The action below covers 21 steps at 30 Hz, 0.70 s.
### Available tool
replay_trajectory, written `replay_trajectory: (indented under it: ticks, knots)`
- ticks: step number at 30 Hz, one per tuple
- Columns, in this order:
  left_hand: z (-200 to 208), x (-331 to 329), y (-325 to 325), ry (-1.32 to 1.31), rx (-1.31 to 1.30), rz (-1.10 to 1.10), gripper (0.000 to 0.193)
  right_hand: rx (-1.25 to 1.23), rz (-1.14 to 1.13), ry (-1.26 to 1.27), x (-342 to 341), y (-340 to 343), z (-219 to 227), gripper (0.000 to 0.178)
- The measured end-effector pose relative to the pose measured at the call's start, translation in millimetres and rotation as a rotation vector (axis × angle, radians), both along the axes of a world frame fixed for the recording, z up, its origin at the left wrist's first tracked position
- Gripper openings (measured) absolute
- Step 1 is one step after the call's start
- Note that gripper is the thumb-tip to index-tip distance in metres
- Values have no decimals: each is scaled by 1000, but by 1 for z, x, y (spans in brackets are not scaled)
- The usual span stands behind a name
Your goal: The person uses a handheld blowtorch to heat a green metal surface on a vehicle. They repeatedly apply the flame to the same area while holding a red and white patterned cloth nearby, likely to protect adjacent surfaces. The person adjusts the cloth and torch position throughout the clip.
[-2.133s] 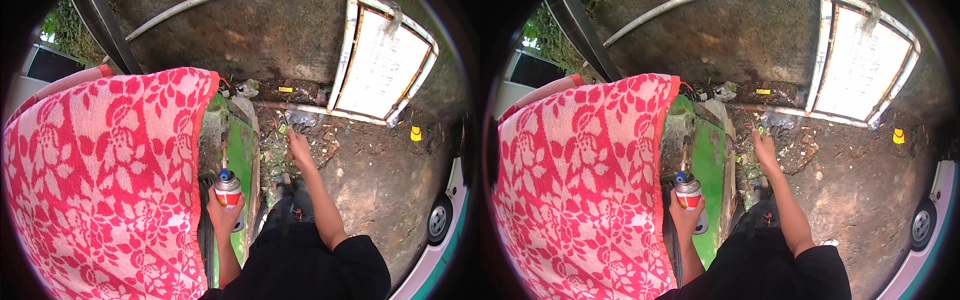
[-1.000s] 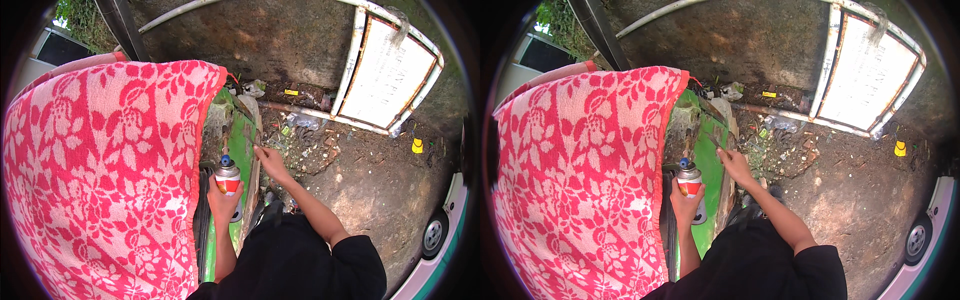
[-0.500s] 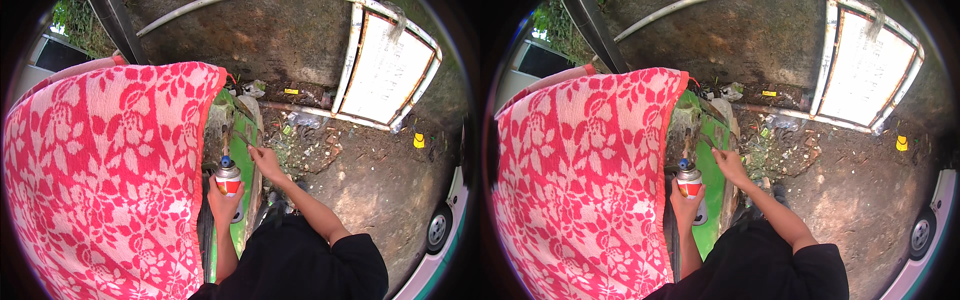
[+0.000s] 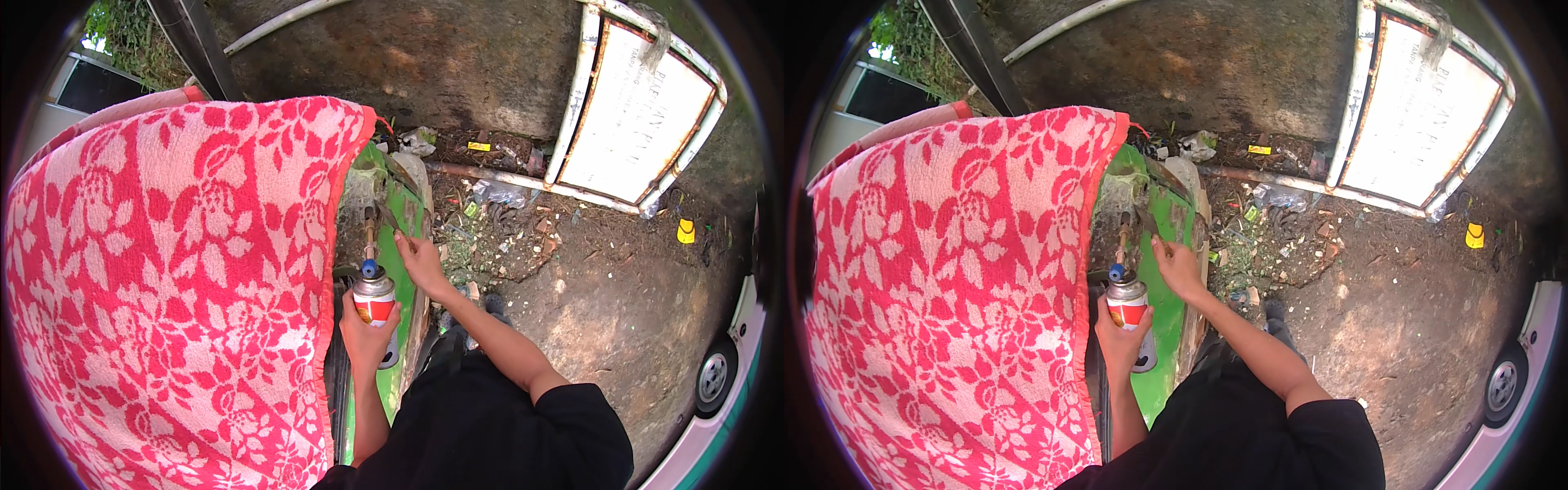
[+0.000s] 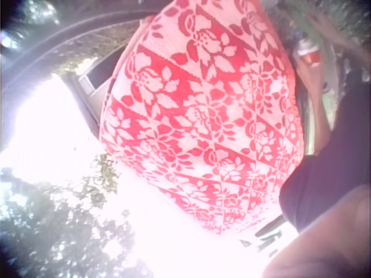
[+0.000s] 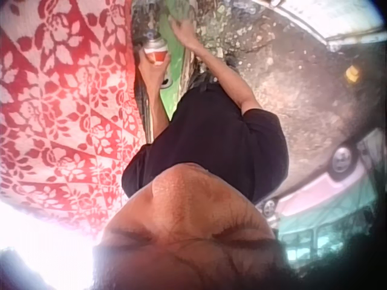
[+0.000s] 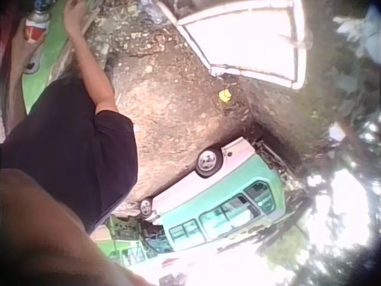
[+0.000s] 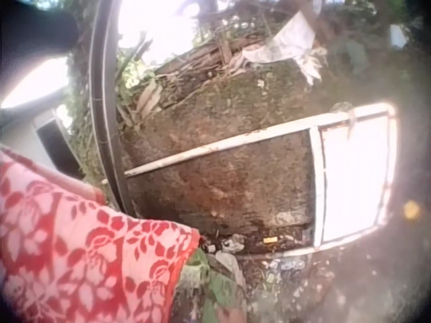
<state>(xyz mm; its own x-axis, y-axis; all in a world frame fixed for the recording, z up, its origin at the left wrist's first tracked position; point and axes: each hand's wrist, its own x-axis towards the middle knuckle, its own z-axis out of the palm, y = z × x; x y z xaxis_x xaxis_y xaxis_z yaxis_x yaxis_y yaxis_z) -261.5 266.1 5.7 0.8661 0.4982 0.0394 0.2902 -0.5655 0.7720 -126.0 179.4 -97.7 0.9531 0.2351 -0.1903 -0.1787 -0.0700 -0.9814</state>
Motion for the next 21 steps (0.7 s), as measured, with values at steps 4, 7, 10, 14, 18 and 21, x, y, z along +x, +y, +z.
replay_trajectory:
  ticks: [4,7,10,14,18,21]
  knots:
    - [1,-2,0,11,0,9,66,-46,23,26,2,-1,5,59]
    - [-5,-3,4,-3,3,-8,66,-69,31,25,8,-2,12,60]
    - [-4,0,1,19,-15,12,67,-36,18,124,23,-2,10,61]
    - [-5,0,5,-1,-20,-11,67,-100,60,-6,8,-10,14,62]
    - [-6,3,6,28,-21,0,68,-58,56,174,28,-6,13,63]
    - [-9,2,10,14,-9,-17,68,-61,67,164,32,-3,18,63]
